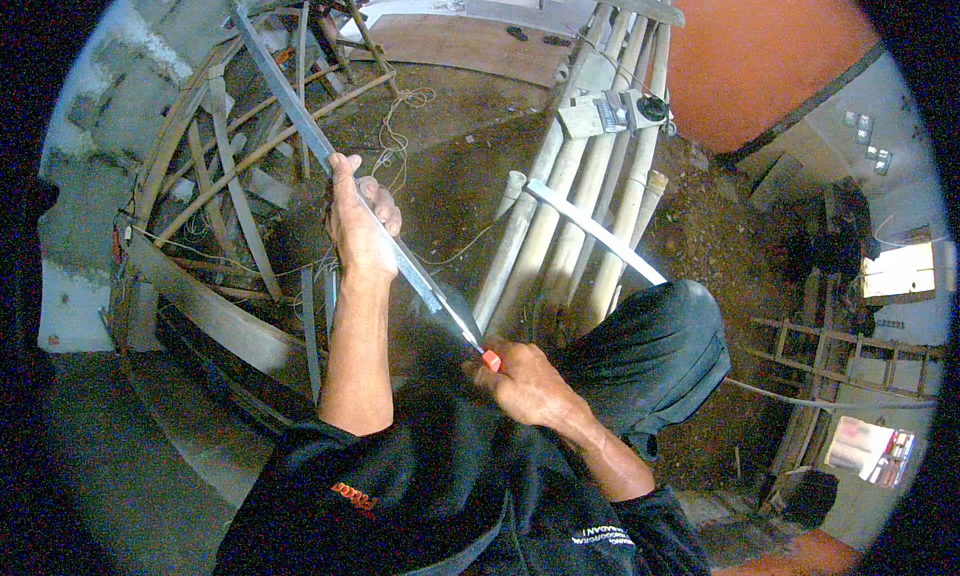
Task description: The person uses tin snips to cut a long metal strip into shorter pieces while seated on the floor. They repeatedly position the snips, cut, and reposition the strip to produce multiple segments.
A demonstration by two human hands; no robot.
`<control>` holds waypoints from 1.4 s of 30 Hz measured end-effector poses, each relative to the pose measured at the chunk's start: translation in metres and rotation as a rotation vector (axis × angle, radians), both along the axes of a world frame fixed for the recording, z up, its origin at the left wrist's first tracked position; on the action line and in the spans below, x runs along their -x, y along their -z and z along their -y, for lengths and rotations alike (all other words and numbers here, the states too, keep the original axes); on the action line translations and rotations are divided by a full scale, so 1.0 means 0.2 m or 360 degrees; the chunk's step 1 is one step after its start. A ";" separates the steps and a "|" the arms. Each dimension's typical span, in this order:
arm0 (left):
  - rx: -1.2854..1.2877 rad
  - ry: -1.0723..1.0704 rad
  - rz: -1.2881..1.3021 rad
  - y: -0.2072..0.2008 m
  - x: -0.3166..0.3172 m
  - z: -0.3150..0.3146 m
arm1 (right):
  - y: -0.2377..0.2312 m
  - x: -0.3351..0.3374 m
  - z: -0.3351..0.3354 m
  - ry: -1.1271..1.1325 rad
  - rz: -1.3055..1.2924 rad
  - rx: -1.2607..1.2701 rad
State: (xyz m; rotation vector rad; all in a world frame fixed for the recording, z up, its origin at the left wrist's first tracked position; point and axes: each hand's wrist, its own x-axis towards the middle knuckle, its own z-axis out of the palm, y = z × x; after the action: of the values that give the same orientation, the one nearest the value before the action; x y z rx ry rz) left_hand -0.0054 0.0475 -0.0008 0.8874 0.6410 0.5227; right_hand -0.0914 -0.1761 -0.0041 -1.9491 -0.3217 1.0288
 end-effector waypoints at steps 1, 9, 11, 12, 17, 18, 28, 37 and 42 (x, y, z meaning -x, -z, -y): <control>-0.0010 0.0003 0.0013 0.00 0.00 0.00 | 0.00 0.00 0.00 0.0009 -0.0049 0.0051; -0.0015 -0.0004 0.0076 -0.02 0.00 0.00 | 0.02 0.00 0.00 0.0057 -0.0090 -0.0038; -0.0024 -0.0020 0.0061 -0.02 -0.01 0.01 | 0.04 0.00 0.01 0.0080 -0.0119 -0.0038; -0.0047 -0.0008 0.0059 -0.03 -0.01 0.01 | 0.05 0.01 0.01 0.0081 -0.0126 -0.0045; -0.0099 -0.0024 0.0044 -0.04 -0.02 0.02 | 0.07 0.02 0.00 0.0159 -0.0097 -0.0083; -0.0096 -0.0017 0.0056 -0.05 -0.02 0.02 | 0.07 0.03 0.00 0.0181 -0.0085 -0.0112; -0.0127 0.0019 0.0167 0.02 -0.01 -0.04 | 0.07 0.03 -0.02 0.0103 0.0361 -0.0014; -0.0003 -0.0034 0.0219 0.10 0.00 -0.19 | 0.06 0.03 0.02 -0.0052 0.0080 0.0105; -0.0015 0.0061 0.0239 0.09 0.01 -0.14 | 0.03 0.01 -0.01 -0.0073 0.0168 0.0073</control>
State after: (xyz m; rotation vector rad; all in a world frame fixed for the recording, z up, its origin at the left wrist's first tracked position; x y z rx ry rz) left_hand -0.0078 0.0751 -0.0196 0.8589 0.4848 0.5528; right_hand -0.0940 -0.1749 -0.0108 -2.0502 -0.4062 0.9723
